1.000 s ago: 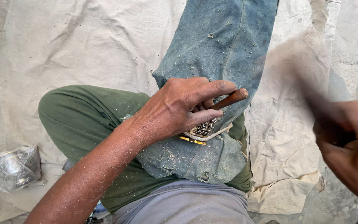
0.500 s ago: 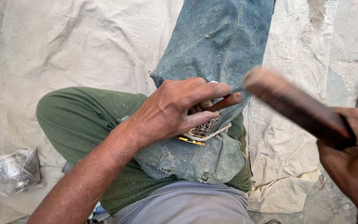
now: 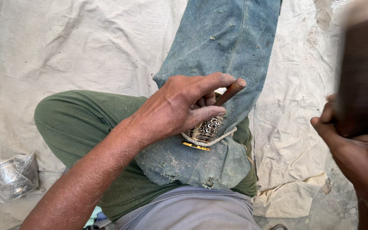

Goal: The person sits on the ground with a small brass pot braced against a cloth-covered cushion on their lap. They hold a punch against the pot's decorated surface and strike it with a wooden mallet, repeatedly repositioning the punch to work the pattern around the vessel.

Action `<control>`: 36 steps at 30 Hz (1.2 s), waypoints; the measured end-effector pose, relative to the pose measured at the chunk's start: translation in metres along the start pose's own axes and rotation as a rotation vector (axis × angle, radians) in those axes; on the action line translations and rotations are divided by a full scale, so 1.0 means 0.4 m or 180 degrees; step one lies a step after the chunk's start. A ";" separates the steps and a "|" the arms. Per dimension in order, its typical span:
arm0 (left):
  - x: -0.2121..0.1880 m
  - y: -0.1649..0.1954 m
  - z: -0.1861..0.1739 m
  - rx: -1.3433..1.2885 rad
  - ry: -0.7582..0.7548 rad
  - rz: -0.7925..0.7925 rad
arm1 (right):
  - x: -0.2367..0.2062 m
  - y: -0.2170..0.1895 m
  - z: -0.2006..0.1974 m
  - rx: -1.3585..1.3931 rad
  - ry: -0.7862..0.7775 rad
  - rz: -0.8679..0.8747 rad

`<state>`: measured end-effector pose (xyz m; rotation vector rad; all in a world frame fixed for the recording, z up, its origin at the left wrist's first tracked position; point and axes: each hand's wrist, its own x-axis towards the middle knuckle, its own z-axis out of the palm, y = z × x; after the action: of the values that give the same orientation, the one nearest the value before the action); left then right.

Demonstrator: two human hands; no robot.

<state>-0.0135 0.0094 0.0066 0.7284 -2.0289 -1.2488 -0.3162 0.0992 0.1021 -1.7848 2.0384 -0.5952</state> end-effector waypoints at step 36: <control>0.016 -0.011 -0.013 0.0107 -0.0096 0.0036 | 0.016 0.041 -0.043 -0.2038 -0.0388 -0.0193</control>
<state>-0.0131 0.0000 0.0058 0.7167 -2.0801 -1.2290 -0.3398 0.0961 0.1080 -2.1543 2.2482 0.1864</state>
